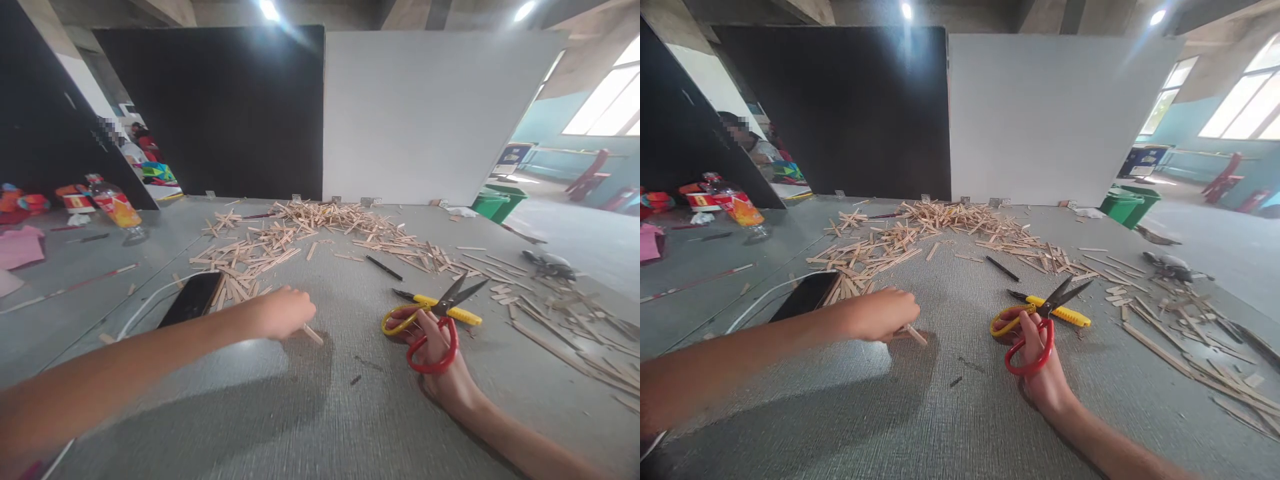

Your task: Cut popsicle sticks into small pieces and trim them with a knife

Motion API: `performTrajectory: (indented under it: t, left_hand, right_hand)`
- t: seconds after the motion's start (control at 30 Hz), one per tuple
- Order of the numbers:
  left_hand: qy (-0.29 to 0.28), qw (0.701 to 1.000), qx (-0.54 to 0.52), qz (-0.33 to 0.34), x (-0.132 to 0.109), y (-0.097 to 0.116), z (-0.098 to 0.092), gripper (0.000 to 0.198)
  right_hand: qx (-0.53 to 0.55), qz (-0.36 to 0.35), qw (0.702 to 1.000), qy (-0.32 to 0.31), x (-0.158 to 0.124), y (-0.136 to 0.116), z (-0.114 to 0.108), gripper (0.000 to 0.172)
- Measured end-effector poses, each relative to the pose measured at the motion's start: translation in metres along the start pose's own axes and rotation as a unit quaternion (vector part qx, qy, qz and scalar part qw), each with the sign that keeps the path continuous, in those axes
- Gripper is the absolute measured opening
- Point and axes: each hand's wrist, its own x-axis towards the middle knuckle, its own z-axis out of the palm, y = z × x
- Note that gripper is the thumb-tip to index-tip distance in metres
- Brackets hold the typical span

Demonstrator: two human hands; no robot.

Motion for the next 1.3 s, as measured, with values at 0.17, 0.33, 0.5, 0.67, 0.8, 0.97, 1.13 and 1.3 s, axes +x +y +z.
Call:
performTrajectory:
  t: [0.17,0.33,0.5,0.67,0.8,0.97,1.13,1.3]
  left_hand:
    - [0.016,0.996,-0.03,-0.086,0.028,-0.056,-0.008,0.033]
    - [0.041,0.986,-0.063,-0.148,0.05,-0.1,-0.022,0.035]
    - [0.09,0.981,-0.092,-0.147,0.053,-0.113,-0.027,0.036]
    - [0.111,0.986,-0.114,-0.045,0.033,-0.084,-0.032,0.033]
    - [0.089,0.983,-0.12,0.102,0.002,-0.02,-0.031,0.016]
    - [0.074,0.969,-0.103,0.213,-0.034,0.075,-0.006,0.012]
    - [0.114,0.966,0.01,0.231,-0.031,0.108,0.021,0.009]
    - [0.13,0.985,0.014,0.115,0.002,0.076,0.019,0.022]
  right_hand:
    - [-0.001,0.001,1.0,0.001,-0.001,0.0,-0.001,0.042]
    - [0.006,-0.005,1.0,-0.001,-0.001,0.0,0.0,0.046]
    - [0.016,-0.002,1.0,-0.008,-0.001,0.0,0.001,0.046]
    - [0.018,-0.005,1.0,-0.009,-0.002,-0.003,0.003,0.043]
    - [0.023,-0.005,1.0,-0.014,-0.001,-0.005,0.004,0.039]
    - [0.029,-0.004,0.999,-0.015,-0.002,-0.006,0.004,0.039]
    - [0.036,-0.008,0.999,-0.017,-0.002,-0.003,0.004,0.038]
    - [0.039,-0.01,0.999,-0.015,-0.001,-0.001,0.003,0.038]
